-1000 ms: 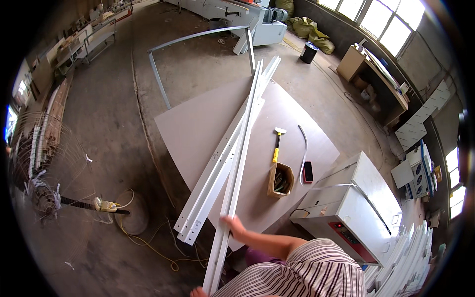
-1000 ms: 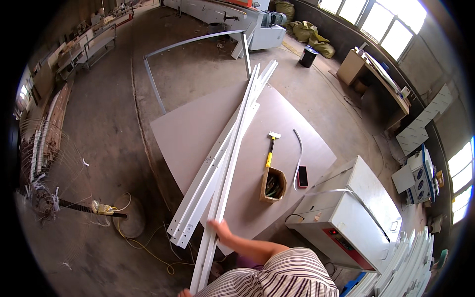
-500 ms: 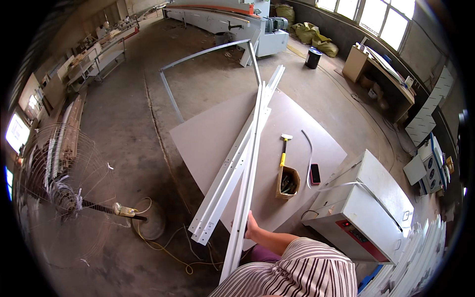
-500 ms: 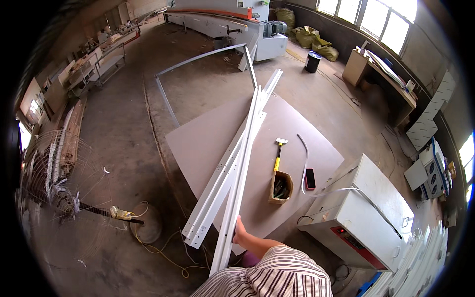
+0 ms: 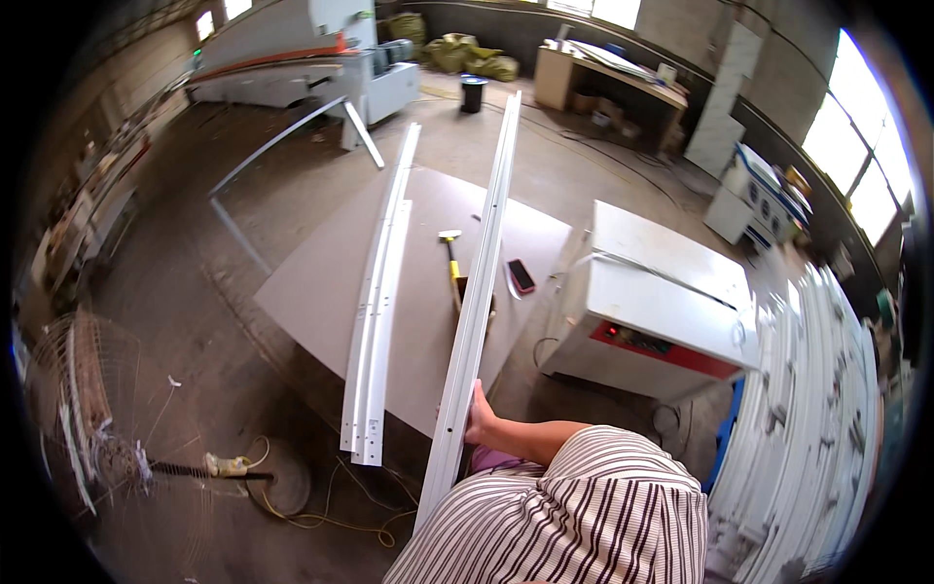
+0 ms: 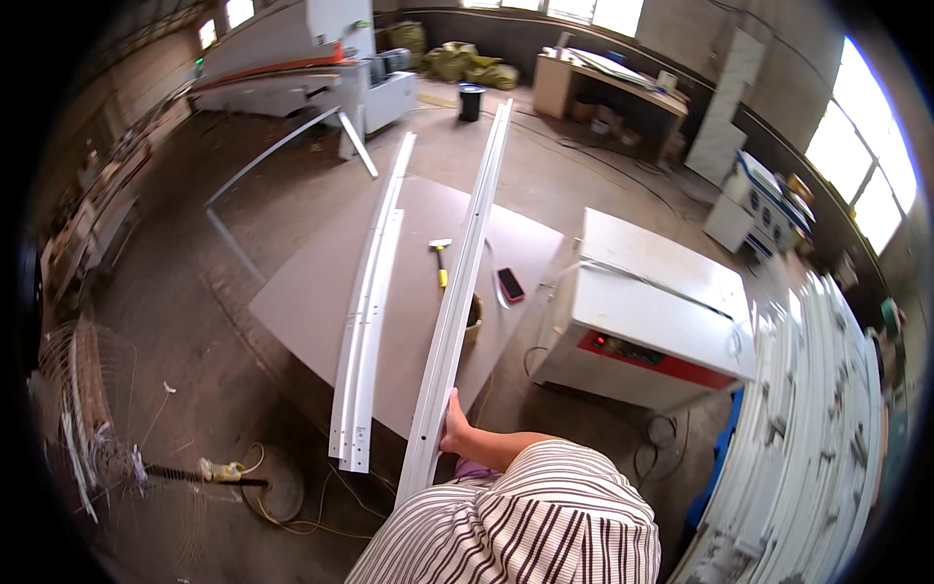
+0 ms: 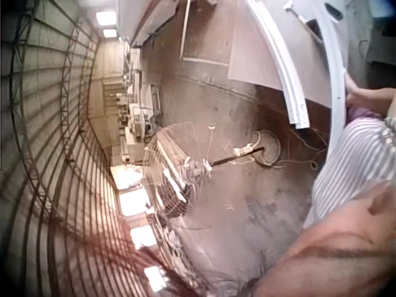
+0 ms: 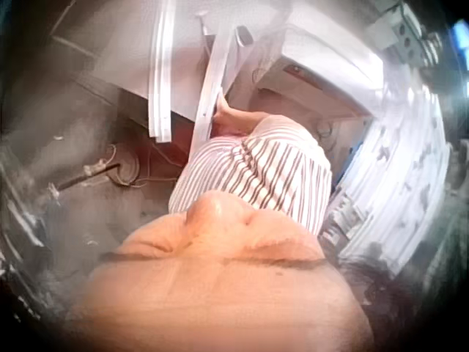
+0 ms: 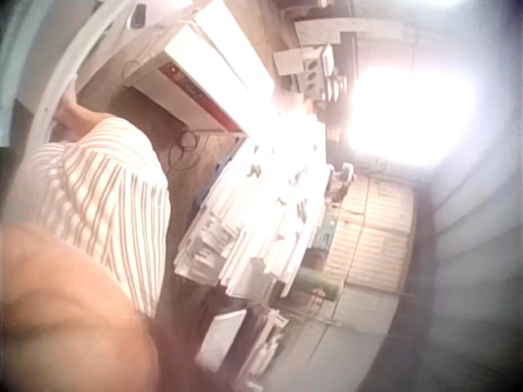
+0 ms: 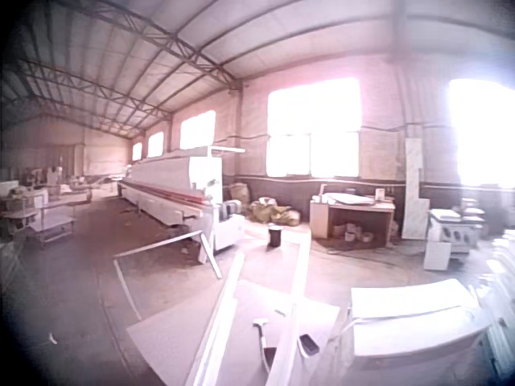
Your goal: The person picks up long white metal strips from a workbench, aligns them, and places them onto a stack of similar parts. The person repeats this process several times, handling the strips one at a time and organizing them in a pile.
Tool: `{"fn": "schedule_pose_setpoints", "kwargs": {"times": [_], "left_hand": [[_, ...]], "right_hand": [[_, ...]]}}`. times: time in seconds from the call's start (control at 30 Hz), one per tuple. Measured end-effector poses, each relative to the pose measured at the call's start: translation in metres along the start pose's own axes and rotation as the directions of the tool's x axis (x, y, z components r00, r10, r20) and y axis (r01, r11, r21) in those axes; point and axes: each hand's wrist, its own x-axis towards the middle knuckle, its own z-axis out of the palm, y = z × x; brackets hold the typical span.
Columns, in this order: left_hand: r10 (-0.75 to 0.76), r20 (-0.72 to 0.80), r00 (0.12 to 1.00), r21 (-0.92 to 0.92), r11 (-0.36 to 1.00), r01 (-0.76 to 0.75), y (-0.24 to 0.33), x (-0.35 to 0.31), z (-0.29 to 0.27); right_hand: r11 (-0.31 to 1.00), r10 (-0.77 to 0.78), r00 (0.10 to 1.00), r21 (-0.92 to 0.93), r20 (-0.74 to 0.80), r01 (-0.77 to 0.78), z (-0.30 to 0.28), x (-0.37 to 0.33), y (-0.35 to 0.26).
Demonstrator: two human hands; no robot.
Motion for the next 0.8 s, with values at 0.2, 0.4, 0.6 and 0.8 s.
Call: {"fn": "schedule_pose_setpoints", "kwargs": {"times": [0.2, 0.4, 0.6, 0.8], "left_hand": [[0.089, -0.067, 0.994, 0.169, 0.983, -0.076, -0.083, 0.002, 0.016], [0.26, -0.002, 0.966, 0.333, 0.911, -0.245, -0.1, 0.051, -0.064], [0.3, 0.207, 0.931, 0.255, 0.902, -0.347, 0.063, 0.088, -0.186], [0.613, 0.279, 0.74, 0.296, 0.678, -0.673, 0.228, 0.157, -0.123]], "right_hand": [[0.968, -0.188, 0.975, 0.144, -0.12, 0.204, -0.061, -0.054, -0.024], [0.893, -0.251, 0.947, 0.329, -0.199, 0.306, -0.134, -0.088, -0.06], [0.723, -0.452, 0.892, 0.591, 0.013, 0.357, -0.249, -0.083, -0.143], [0.649, -0.66, 0.724, 0.334, -0.199, 0.683, -0.298, -0.133, -0.204]]}}
